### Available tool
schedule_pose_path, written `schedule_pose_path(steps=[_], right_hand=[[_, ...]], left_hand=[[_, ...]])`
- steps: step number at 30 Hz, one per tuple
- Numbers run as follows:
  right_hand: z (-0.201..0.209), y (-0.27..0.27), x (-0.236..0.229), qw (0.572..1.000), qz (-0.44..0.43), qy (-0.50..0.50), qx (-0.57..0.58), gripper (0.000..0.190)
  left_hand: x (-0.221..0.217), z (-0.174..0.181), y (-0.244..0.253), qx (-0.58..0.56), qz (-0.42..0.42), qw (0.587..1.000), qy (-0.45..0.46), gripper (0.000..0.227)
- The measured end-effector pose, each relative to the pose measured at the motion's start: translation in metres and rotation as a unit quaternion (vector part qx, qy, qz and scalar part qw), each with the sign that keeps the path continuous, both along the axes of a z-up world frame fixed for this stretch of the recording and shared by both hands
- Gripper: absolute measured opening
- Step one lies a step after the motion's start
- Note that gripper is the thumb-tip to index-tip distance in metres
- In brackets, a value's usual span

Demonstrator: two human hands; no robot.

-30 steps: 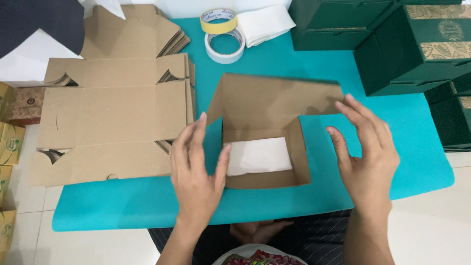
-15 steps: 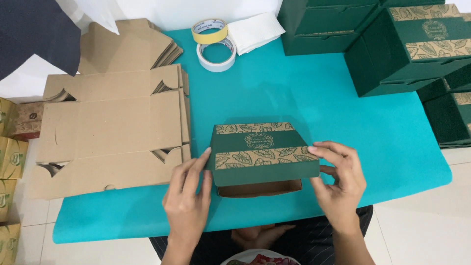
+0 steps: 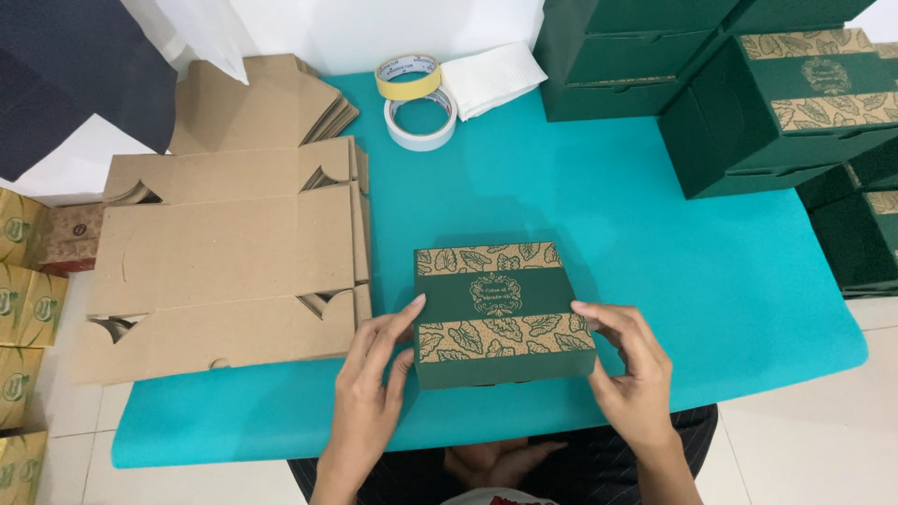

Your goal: The person assembles a flat cardboard sheet into a box by folding the sides and tucking the flaps. They then place a white rectangular item inside the box and close the lid.

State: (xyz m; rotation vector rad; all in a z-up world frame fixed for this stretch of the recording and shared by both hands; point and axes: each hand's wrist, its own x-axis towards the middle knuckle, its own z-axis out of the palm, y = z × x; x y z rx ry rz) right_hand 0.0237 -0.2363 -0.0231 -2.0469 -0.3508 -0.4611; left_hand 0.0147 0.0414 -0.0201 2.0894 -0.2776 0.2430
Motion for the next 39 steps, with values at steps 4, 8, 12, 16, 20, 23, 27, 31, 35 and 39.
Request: schedule_pose_path(steps=[4,8,12,16,20,23,27,31,35,39], right_hand=[[0.000,-0.001,-0.003,0.998,-0.017,0.012,-0.051,0.032],[-0.004,-0.002,-0.003,1.000,0.004,0.019,-0.018,0.032],[-0.001,-0.001,-0.002,0.999,0.032,0.039,0.013,0.036],[-0.001,-0.003,-0.001,0.994,0.055,0.085,0.029,0.055],[-0.004,-0.003,-0.002,0.993,0.063,0.092,0.045,0.051],[-0.008,-0.004,-0.002,0.986,0.092,0.112,0.079,0.042],[-0.006,-0.004,-0.003,0.982,0.098,0.124,0.105,0.046],[0.010,-0.001,-0.002,0.991,0.049,0.099,0.075,0.045],[0.029,0.001,-0.001,0.997,0.016,0.070,0.023,0.039],[0.040,0.004,-0.001,0.999,-0.013,0.046,-0.020,0.035]], left_hand=[[0.001,0.001,0.002,-0.001,-0.020,1.000,-0.011,0.054],[0.000,0.001,0.001,0.013,-0.020,1.000,-0.011,0.055],[-0.002,0.000,0.000,0.011,-0.024,0.999,0.021,0.057],[-0.003,-0.002,0.000,0.000,-0.028,0.999,0.035,0.059],[-0.005,-0.005,-0.001,-0.009,-0.033,0.999,0.040,0.058],[-0.005,-0.006,-0.002,-0.011,-0.031,0.999,0.034,0.058],[-0.006,-0.003,-0.004,-0.019,-0.028,0.999,0.041,0.058],[-0.005,-0.004,-0.006,-0.004,-0.023,0.999,0.042,0.060],[-0.005,-0.003,-0.007,0.003,-0.020,0.999,0.048,0.061],[-0.006,-0.001,-0.008,0.000,-0.026,0.998,0.053,0.062]])
